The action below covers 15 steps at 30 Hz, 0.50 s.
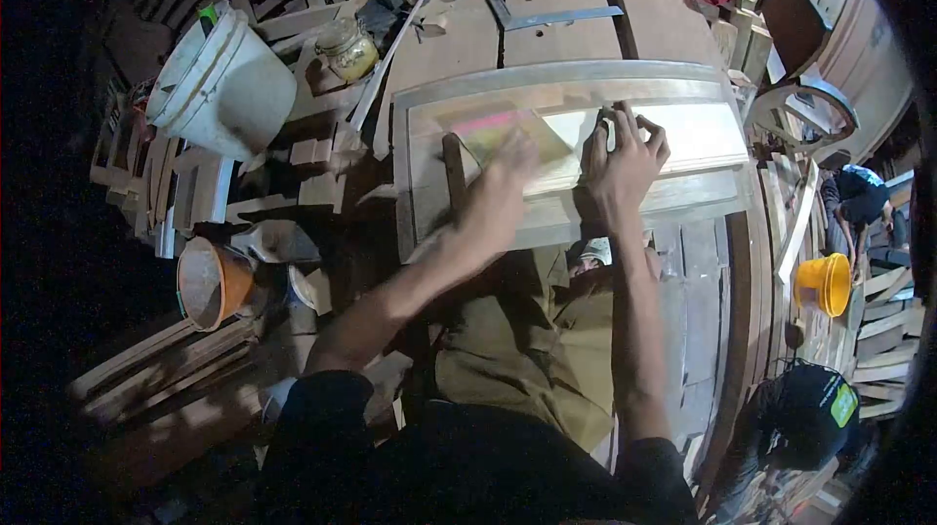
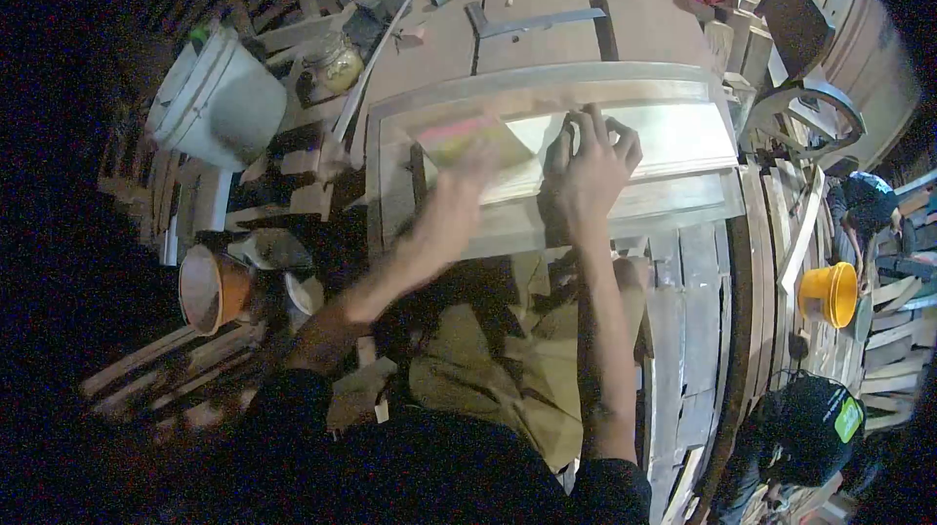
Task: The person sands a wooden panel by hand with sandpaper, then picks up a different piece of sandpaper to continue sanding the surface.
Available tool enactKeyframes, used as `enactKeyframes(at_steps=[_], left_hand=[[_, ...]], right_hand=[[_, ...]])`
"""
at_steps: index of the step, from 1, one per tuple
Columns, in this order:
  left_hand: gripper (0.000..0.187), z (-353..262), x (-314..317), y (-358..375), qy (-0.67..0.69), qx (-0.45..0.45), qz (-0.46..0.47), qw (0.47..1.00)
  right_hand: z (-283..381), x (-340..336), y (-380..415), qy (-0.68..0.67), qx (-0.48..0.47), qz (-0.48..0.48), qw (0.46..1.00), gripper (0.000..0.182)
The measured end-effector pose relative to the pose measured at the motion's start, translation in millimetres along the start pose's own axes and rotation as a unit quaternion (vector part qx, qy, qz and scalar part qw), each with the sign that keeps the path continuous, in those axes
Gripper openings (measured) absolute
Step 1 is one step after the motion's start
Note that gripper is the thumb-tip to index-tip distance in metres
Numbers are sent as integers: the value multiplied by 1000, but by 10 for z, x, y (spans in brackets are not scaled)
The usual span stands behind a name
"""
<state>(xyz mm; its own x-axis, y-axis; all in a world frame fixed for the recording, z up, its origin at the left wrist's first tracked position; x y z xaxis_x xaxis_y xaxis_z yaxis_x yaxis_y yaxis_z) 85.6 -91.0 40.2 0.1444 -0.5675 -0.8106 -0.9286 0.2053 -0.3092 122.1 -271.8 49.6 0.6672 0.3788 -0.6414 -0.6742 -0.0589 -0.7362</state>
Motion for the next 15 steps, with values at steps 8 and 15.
enactKeyframes(at_steps=[8,15], left_hand=[[54,5,96,21,-28,-1,16,999],[49,147,26,-236,27,-43,8,999]], right_hand=[[62,-70,-25,-11,0,2,1000,24],[16,-39,13,-5,12,-1,1000,25]])
Point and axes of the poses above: each hand's wrist, its own y-axis away from the middle knuckle, its own x-axis out of the palm, z = x × y, the point moved 9 cm from there along -y, towards the middle knuckle, and after that the axes turned 14 degrees about -x, right-handed, at the moved point
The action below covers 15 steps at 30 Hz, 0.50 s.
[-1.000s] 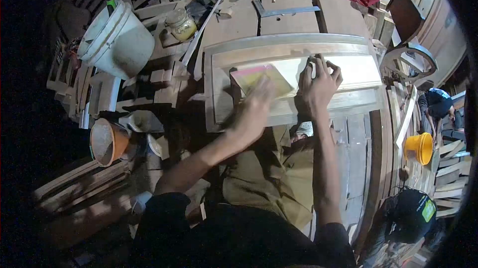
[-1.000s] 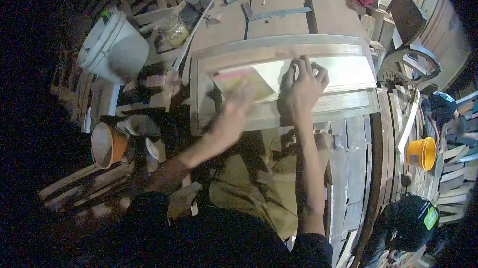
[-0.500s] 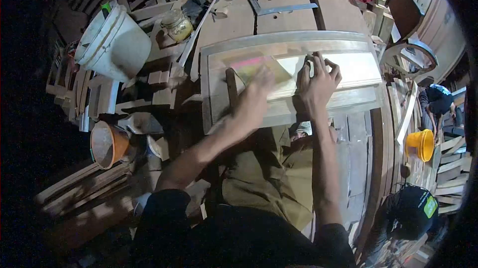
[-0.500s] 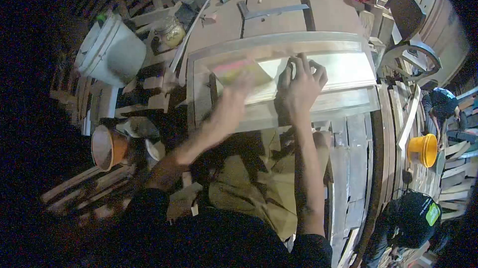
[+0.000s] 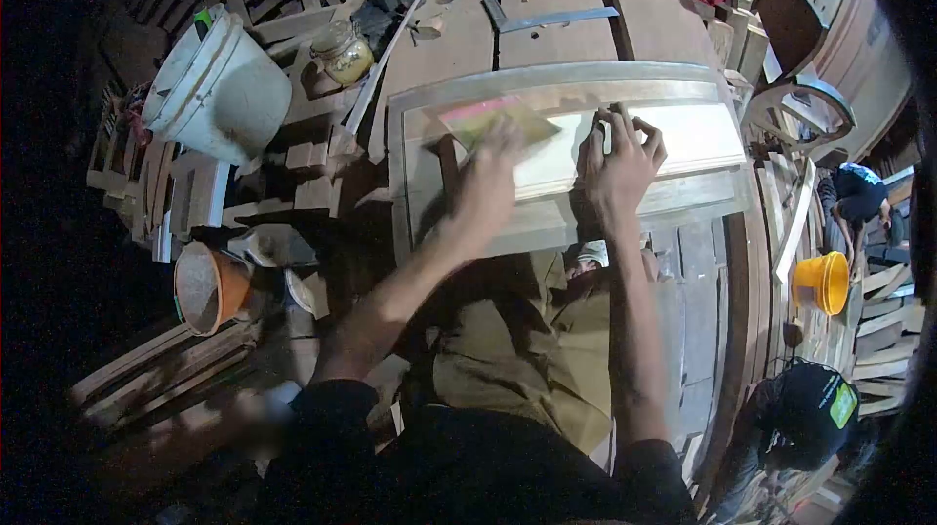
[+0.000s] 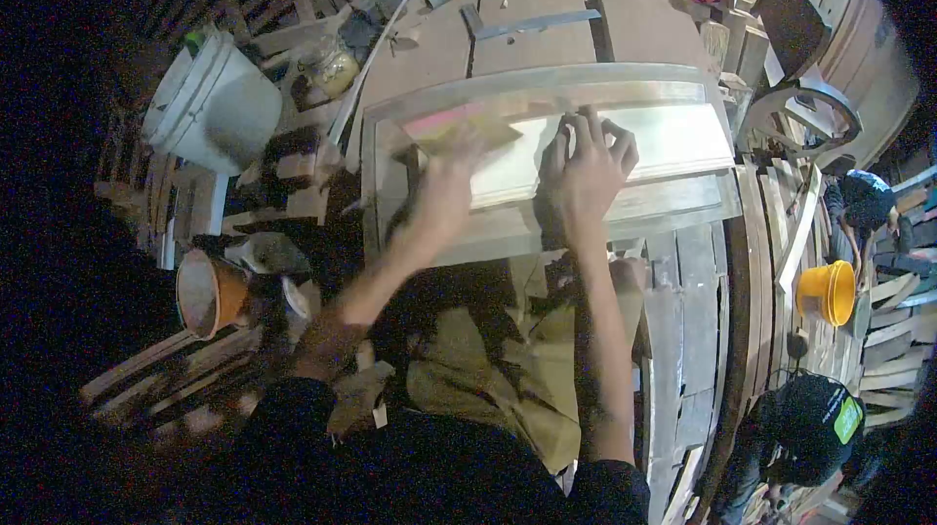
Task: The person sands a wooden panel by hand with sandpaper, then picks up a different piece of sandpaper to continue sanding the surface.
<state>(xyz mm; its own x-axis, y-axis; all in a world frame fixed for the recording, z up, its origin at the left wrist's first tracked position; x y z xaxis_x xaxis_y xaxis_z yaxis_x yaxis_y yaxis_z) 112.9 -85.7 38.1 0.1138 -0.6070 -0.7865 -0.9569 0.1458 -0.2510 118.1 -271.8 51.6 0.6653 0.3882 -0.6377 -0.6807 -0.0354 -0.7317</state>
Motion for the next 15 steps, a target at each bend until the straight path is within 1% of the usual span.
enactKeyframes(at_steps=[1,2,3,4,5,7,8,10,11,12,13,15], left_hand=[[49,-185,75,217,-23,28,26,999],[48,-386,130,477,-74,76,13,994],[46,-548,8,602,-85,89,7,992],[43,-469,-52,604,-6,25,40,999],[41,-378,-107,600,74,-35,72,994],[36,-544,-424,687,107,-128,178,970],[34,-577,-492,776,124,-174,229,950],[36,-665,-394,1002,217,-136,297,920],[38,-689,-327,1135,262,-115,328,900],[48,-731,-303,1213,320,-40,274,906],[50,-726,-195,1321,367,-91,311,872],[51,-760,-95,1425,380,-87,306,869]], right_hand=[[-17,14,-8,-1,0,-2,1000,25],[-42,35,12,-3,0,0,1000,26],[-57,62,32,-7,-2,2,1000,26],[-51,70,28,-8,-5,-1,1000,27],[-63,82,17,-15,0,-2,1000,27],[-67,48,25,-25,11,6,1000,26],[-72,22,23,-53,16,12,998,27],[-249,-29,41,-230,101,22,968,30],[-278,-56,54,-315,141,28,938,32],[-285,-13,236,-588,314,-30,745,37],[-328,-320,178,-484,233,-36,843,42],[-347,-711,364,-461,214,-56,859,48]])
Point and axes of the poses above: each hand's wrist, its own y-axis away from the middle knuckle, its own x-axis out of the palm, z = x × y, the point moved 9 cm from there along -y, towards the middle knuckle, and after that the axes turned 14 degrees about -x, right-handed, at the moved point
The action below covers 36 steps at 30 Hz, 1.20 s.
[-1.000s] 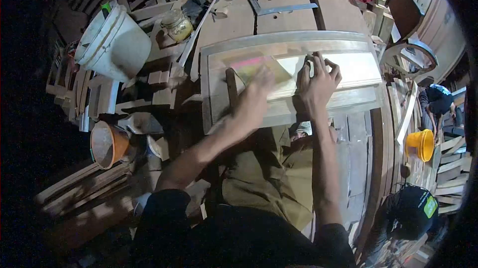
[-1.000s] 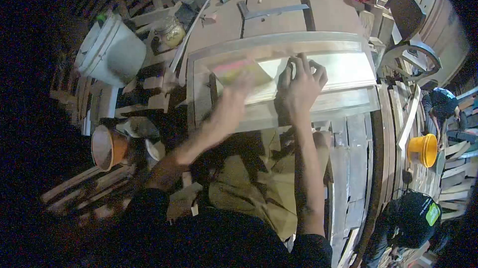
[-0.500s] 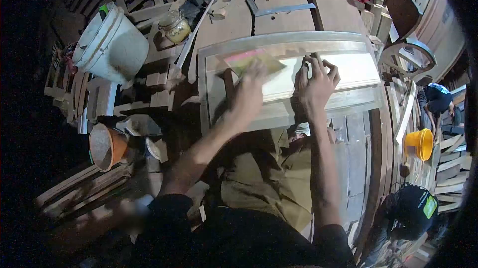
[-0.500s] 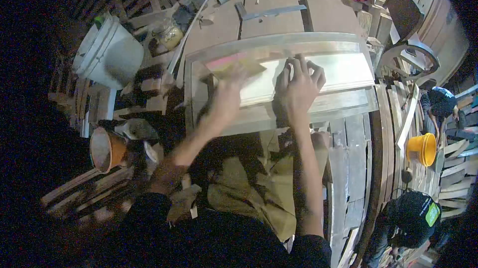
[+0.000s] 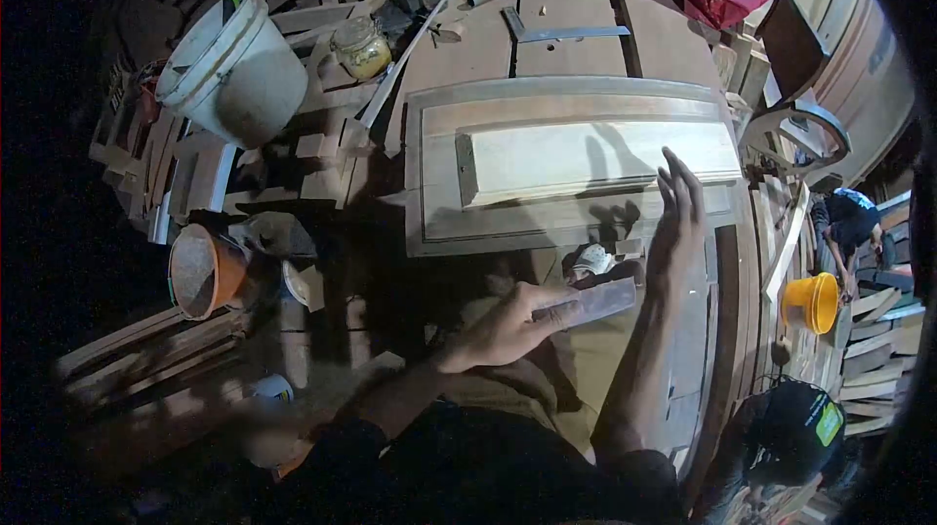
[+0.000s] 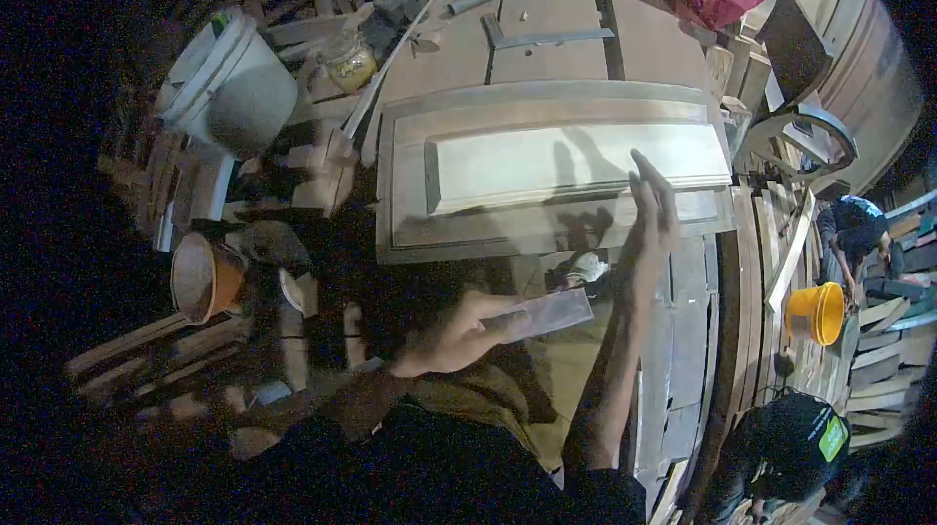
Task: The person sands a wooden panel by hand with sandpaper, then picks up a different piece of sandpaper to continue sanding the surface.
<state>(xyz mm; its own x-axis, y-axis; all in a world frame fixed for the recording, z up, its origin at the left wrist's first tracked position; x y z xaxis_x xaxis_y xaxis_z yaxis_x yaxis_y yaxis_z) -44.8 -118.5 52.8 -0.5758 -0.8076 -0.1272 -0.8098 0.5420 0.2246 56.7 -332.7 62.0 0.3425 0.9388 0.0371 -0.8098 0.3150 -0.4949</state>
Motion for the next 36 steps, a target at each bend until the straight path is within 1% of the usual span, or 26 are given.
enactKeyframes(at_steps=[1,2,4,5,6,7,8,9,10,12,13,14,15,16,18,20,21,22,24,25,28,29,32,33,36], left_hand=[[49,190,93,-1,75,-63,7,995],[48,292,160,-6,76,-58,-8,995],[46,481,264,-16,79,-51,-37,995],[43,422,281,-6,79,-69,-36,994],[44,502,350,-16,85,-76,-36,993],[45,613,434,-50,91,-83,-35,992],[47,695,484,-70,96,-89,-35,991],[47,706,533,-87,101,-102,-3,990],[46,762,564,-81,114,-108,-3,988],[46,889,657,-88,139,-120,-6,983],[43,948,677,-73,165,-126,-34,978],[42,1005,720,-76,173,-131,-30,976],[42,1003,709,-79,180,-136,-25,974],[41,1024,721,-70,188,-142,-19,972],[39,1093,722,-48,194,-157,-30,968],[40,1109,677,-37,202,-179,-36,962],[41,1163,681,-41,211,-211,-11,954],[40,1178,636,-34,198,-215,-17,956],[40,1163,532,-13,166,-220,-29,961],[37,1112,503,13,224,-248,-24,942],[35,1108,436,-7,219,-243,-31,945],[34,1129,439,-14,244,-238,-31,940],[32,1097,385,-50,260,-215,-40,940],[31,1117,376,-55,244,-212,-74,943],[28,1069,372,-48,201,-181,-146,951]], right_hand=[[-75,-159,167,-38,7,5,999,52],[-214,-329,380,-75,16,11,997,55],[-520,-644,986,-232,122,-35,964,55],[-561,-691,1254,-222,157,-36,962,58],[-604,-746,1540,-212,193,-39,957,62],[-781,-918,1951,-122,218,1,968,63],[-814,-915,2161,-154,254,-26,954,64],[-848,-917,2378,-185,288,-56,938,65],[-925,-1047,2681,-185,388,-111,896,67],[-967,-966,2985,-270,401,-173,858,69],[-1061,-1009,3047,-257,383,-116,879,69],[-1198,-1087,3111,-244,364,-59,897,69],[-1190,-1058,3127,-215,355,-25,909,70],[-1185,-1031,3144,-185,345,9,920,70],[-1174,-945,3057,-92,342,31,935,71],[-949,-604,2904,-253,370,-47,893,74],[-927,-592,2895,-242,372,-54,894,75],[-914,-592,2905,-231,375,-60,896,75],[-871,-543,2974,-287,432,-126,846,77],[-831,-512,3023,-314,458,-160,816,79],[-711,-416,3050,-336,486,-248,768,79],[-656,-401,3117,-303,539,-322,717,82],[-763,-477,3192,-323,506,-224,768,86],[-806,-490,3245,-309,518,-307,736,91],[-827,-521,3279,-296,497,-227,784,90]])
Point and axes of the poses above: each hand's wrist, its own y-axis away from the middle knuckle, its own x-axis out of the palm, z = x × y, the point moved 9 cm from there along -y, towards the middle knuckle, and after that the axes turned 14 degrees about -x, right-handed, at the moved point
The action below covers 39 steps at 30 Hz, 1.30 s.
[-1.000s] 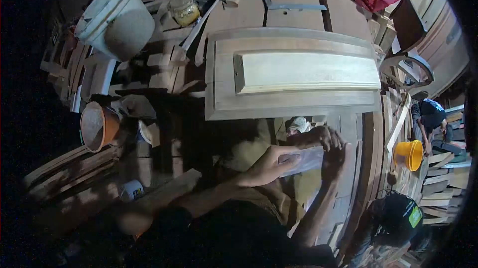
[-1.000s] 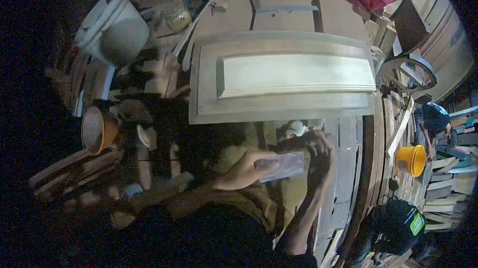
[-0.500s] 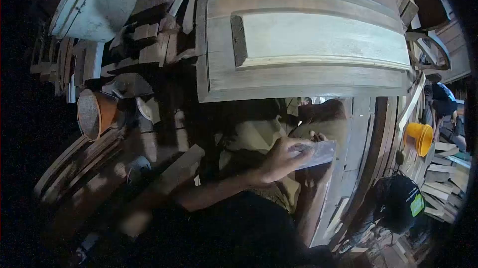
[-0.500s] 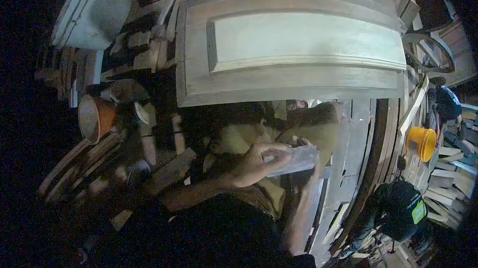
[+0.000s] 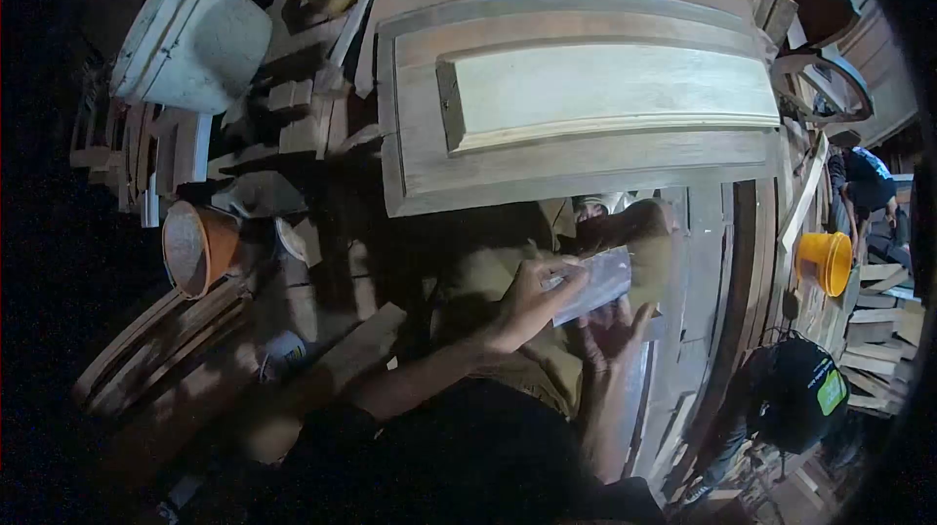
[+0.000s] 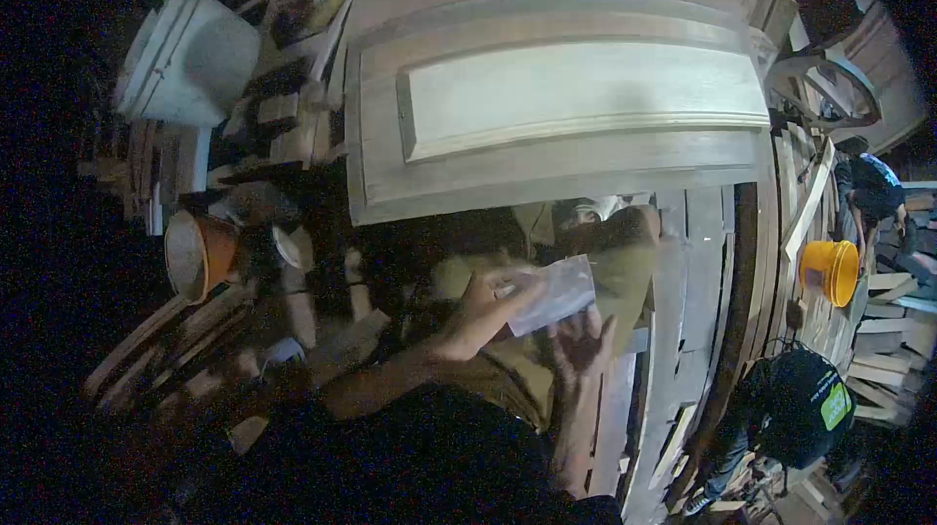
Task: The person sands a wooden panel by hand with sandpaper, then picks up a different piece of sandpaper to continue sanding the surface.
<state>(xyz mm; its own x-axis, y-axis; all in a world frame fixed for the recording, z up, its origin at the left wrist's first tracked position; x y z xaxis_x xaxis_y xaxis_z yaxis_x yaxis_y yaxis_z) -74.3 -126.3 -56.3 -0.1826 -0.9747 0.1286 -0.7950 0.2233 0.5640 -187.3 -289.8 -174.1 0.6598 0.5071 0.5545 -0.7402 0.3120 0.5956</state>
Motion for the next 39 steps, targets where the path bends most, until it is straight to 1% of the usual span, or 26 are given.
enactKeyframes(at_steps=[1,2,4,6,8,9,10,11,12,13,14,15,16,18,19,20,22,25,28,29,31,32,33,36,38,39], left_hand=[[26,-10,70,38,71,-56,52,995],[24,-18,62,45,34,-34,22,999],[23,19,73,18,10,38,4,999],[23,95,74,-11,-5,48,-8,999],[23,132,75,-7,-38,41,-23,998],[24,310,72,-92,-9,55,-27,998],[25,193,104,-49,-54,69,-10,996],[26,208,99,-62,-94,79,-14,992],[27,239,115,-78,-135,91,-17,987],[31,234,121,-77,-118,81,-17,990],[36,249,147,-56,-101,70,-15,992],[42,212,147,-40,-131,94,-28,986],[49,188,143,-31,-159,120,-40,979],[63,317,90,-120,-197,150,-71,966],[72,389,45,-172,-229,197,-74,950],[76,186,128,24,-191,83,-22,978],[79,253,39,-58,-243,148,-28,958],[86,304,-43,-27,-274,190,-44,942],[83,168,-6,166,-299,201,-29,932],[83,148,17,221,-294,195,-17,936],[83,144,79,282,-281,184,8,942],[82,147,101,294,-279,205,8,938],[82,180,109,312,-278,225,8,934],[79,-121,232,593,-326,269,-18,906],[78,-163,261,667,-330,290,-24,898],[77,-196,285,714,-327,282,-19,902]], right_hand=[[-6,-1,30,20,7,-11,1000,85],[-69,-61,6,5,16,-16,1000,81],[-101,-40,-9,40,4,9,999,79],[-216,-166,-115,-19,-4,36,999,66],[-108,201,-121,-44,-53,185,980,65],[-50,277,-85,-35,-58,186,980,58],[9,355,-50,-25,-63,187,980,51],[-155,88,-222,-42,-58,218,973,47],[-104,186,-159,-37,-56,185,981,41],[-38,313,-81,-32,-55,151,986,36],[8,424,-9,-59,-45,155,985,32],[55,535,63,-85,-35,159,983,28],[88,563,82,-87,-19,128,988,26],[-78,334,-165,-128,-43,149,980,28],[-222,147,-344,-112,-46,161,979,32],[-146,292,-269,-146,-61,181,971,35],[-71,381,-209,-117,-58,181,975,36],[-151,306,-317,-85,-75,199,973,35],[-158,241,-318,-25,-91,200,975,36],[-209,236,-349,-42,-92,201,974,35],[-251,213,-377,-23,-115,211,970,39],[-266,210,-400,-12,-126,217,968,41],[-152,278,-306,3,-164,188,968,39],[10,196,-274,186,-192,192,944,34],[85,243,-210,146,-194,184,952,29],[124,310,-143,122,-193,177,957,27]])
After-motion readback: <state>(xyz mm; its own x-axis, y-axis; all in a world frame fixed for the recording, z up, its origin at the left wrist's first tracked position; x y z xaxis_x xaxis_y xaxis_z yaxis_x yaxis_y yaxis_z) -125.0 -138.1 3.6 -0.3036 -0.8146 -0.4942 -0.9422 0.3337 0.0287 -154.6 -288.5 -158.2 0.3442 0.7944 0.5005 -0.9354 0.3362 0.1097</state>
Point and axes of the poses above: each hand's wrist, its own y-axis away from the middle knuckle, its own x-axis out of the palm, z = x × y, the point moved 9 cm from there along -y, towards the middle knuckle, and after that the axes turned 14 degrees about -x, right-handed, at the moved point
